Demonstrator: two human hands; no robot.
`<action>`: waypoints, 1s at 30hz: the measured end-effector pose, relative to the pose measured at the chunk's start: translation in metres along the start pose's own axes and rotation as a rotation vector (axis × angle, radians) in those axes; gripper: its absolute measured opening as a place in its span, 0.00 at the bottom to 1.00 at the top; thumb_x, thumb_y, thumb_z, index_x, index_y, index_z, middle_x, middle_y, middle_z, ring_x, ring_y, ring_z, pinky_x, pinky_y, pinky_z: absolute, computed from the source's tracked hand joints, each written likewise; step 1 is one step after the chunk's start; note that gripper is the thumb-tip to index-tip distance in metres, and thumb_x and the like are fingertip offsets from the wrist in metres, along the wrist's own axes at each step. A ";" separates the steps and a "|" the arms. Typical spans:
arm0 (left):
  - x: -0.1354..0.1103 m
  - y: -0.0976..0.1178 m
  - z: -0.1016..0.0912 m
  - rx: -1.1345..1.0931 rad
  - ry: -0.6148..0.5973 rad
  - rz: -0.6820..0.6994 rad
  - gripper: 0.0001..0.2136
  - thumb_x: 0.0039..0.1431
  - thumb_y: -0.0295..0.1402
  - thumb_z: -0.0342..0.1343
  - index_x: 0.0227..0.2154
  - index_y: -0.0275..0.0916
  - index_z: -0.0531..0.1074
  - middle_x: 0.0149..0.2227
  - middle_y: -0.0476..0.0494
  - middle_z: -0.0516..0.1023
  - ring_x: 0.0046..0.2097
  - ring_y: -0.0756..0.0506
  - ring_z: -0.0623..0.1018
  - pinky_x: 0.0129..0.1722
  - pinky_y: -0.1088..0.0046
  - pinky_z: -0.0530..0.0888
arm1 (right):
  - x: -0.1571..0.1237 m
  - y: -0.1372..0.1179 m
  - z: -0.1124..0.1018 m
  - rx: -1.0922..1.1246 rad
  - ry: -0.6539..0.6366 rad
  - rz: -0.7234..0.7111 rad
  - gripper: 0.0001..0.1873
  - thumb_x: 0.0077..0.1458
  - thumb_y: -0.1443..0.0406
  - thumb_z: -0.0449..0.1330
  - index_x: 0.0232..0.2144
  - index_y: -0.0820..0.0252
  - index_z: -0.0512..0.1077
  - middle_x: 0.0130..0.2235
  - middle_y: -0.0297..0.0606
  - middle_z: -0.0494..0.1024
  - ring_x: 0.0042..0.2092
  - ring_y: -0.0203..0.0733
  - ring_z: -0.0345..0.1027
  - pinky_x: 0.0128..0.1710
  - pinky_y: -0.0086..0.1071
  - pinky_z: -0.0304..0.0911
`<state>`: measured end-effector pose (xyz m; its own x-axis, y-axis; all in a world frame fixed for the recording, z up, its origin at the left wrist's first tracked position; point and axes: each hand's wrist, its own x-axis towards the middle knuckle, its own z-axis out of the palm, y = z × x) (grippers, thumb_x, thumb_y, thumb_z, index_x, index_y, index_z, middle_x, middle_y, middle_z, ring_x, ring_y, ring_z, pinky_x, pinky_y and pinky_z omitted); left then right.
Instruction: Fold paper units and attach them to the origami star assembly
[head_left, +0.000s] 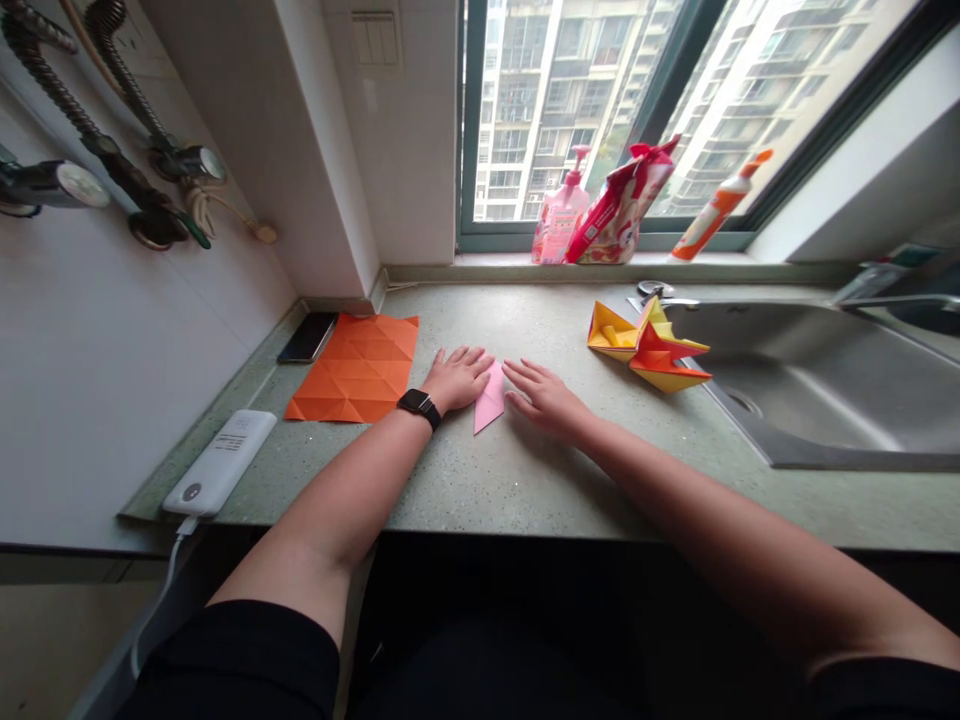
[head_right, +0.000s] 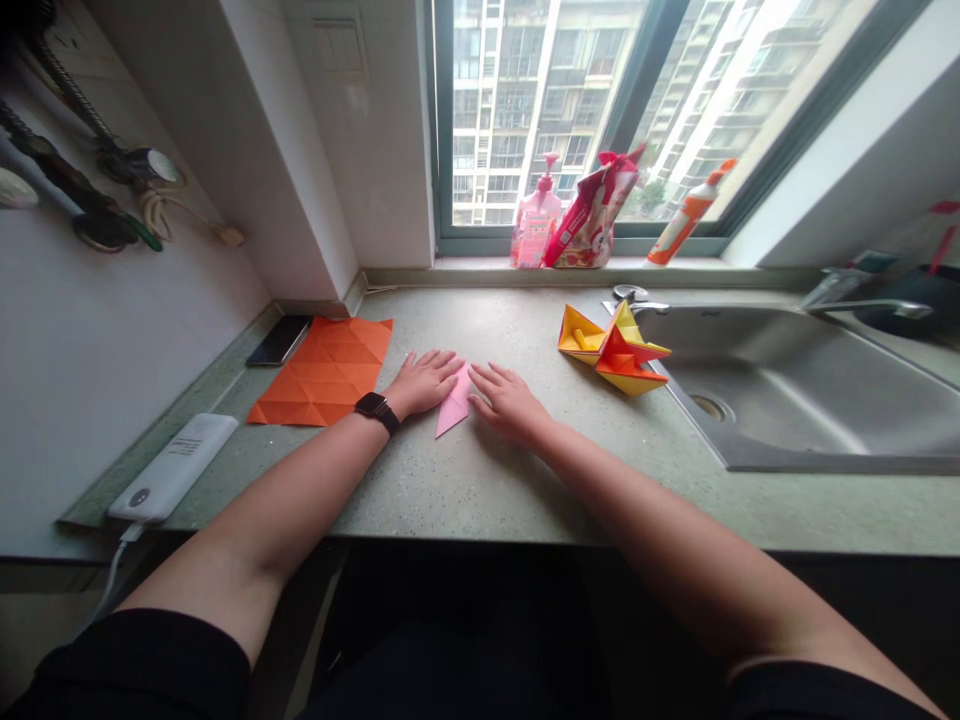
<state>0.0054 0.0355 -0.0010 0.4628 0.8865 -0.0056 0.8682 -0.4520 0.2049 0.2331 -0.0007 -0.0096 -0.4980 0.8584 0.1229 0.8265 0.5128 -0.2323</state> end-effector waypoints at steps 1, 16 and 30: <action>0.000 0.000 0.001 0.001 0.002 -0.001 0.27 0.79 0.43 0.39 0.76 0.53 0.61 0.79 0.46 0.59 0.79 0.35 0.57 0.77 0.34 0.49 | 0.008 0.002 0.001 -0.034 -0.028 0.041 0.34 0.76 0.52 0.50 0.77 0.58 0.63 0.79 0.47 0.58 0.80 0.62 0.49 0.77 0.61 0.50; 0.026 -0.002 0.003 0.011 -0.034 -0.079 0.30 0.79 0.46 0.36 0.79 0.50 0.53 0.81 0.46 0.52 0.81 0.35 0.52 0.78 0.35 0.45 | 0.031 -0.002 0.026 -0.121 -0.111 0.105 0.52 0.71 0.36 0.43 0.80 0.66 0.52 0.81 0.55 0.47 0.81 0.68 0.37 0.78 0.66 0.37; 0.079 -0.024 0.013 -0.185 0.214 -0.279 0.26 0.77 0.33 0.48 0.74 0.40 0.64 0.78 0.34 0.61 0.80 0.34 0.58 0.80 0.46 0.49 | 0.030 -0.011 0.018 -0.096 -0.130 0.126 0.50 0.72 0.39 0.42 0.80 0.68 0.52 0.82 0.54 0.46 0.82 0.67 0.36 0.78 0.65 0.36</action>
<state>0.0235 0.1156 -0.0194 0.1484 0.9823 0.1143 0.8994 -0.1821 0.3974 0.2039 0.0194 -0.0208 -0.4139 0.9099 -0.0288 0.9024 0.4060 -0.1444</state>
